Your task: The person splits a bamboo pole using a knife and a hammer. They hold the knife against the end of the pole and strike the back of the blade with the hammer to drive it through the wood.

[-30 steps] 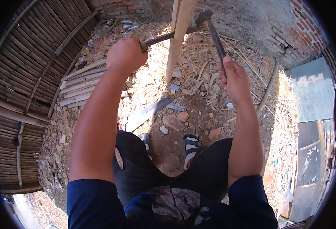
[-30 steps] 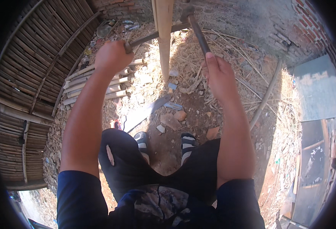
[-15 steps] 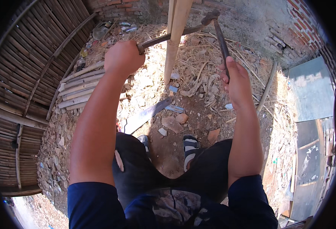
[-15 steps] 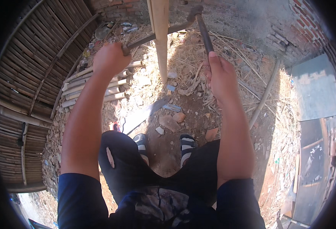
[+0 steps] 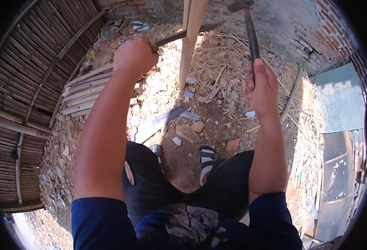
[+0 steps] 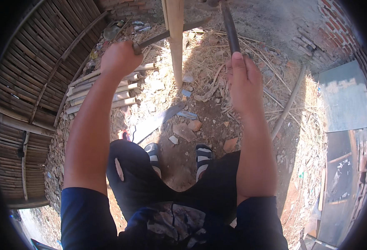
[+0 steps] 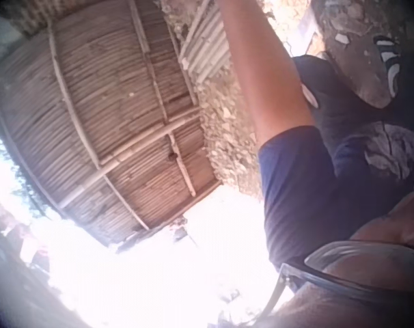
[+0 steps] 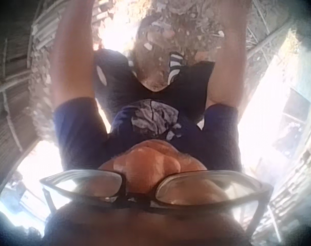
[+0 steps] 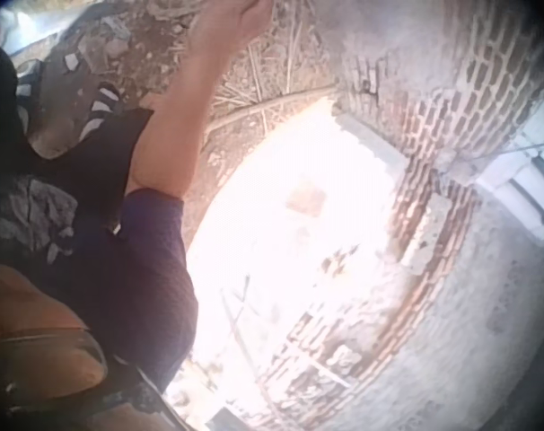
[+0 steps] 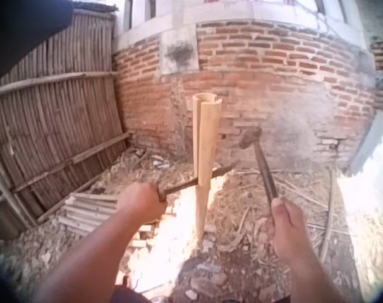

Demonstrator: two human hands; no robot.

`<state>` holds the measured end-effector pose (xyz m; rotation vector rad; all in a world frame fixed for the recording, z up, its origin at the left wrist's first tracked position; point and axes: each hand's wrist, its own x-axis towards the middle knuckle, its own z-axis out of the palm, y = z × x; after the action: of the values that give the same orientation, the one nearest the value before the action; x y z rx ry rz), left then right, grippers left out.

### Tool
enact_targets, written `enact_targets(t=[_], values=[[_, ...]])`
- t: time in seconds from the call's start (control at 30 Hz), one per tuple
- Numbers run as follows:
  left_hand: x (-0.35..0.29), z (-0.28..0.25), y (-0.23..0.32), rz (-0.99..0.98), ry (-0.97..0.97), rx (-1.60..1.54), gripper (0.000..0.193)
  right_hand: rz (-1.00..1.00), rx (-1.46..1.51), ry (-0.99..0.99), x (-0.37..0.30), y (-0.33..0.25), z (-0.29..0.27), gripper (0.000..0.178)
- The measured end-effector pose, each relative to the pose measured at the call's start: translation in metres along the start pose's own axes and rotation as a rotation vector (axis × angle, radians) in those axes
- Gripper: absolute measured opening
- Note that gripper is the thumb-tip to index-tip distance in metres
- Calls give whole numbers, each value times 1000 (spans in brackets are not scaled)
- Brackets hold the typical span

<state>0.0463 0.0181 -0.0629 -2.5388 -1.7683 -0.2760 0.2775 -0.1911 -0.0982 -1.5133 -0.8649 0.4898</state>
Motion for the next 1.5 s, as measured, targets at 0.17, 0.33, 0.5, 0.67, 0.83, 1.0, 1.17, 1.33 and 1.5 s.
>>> enact_targets(t=[0.17,0.33,0.5,0.67,0.83,1.0,1.17,1.33,1.5], values=[[1,-1,2,3,-6,-9,36,-191,-105,-13,3,4,6,50],[-3,-1,8,23,-4,-4,35,8,-254,-67,21,38,17,50],[-6,0,2,60,7,-17,36,-111,153,-52,3,-8,8,49],[-4,1,8,68,23,-21,33,44,34,-130,15,25,9,47],[-1,4,3,43,-2,12,34,-17,92,-84,-2,-15,8,47],[-8,2,-2,72,43,-4,34,-194,190,-46,-1,-10,11,49],[-6,1,2,20,16,-1,33,73,-137,-152,18,26,23,48],[-9,1,-1,5,-8,16,32,-96,168,-57,-8,-27,12,49],[-12,0,2,23,2,-19,32,42,-66,-137,10,20,12,48]])
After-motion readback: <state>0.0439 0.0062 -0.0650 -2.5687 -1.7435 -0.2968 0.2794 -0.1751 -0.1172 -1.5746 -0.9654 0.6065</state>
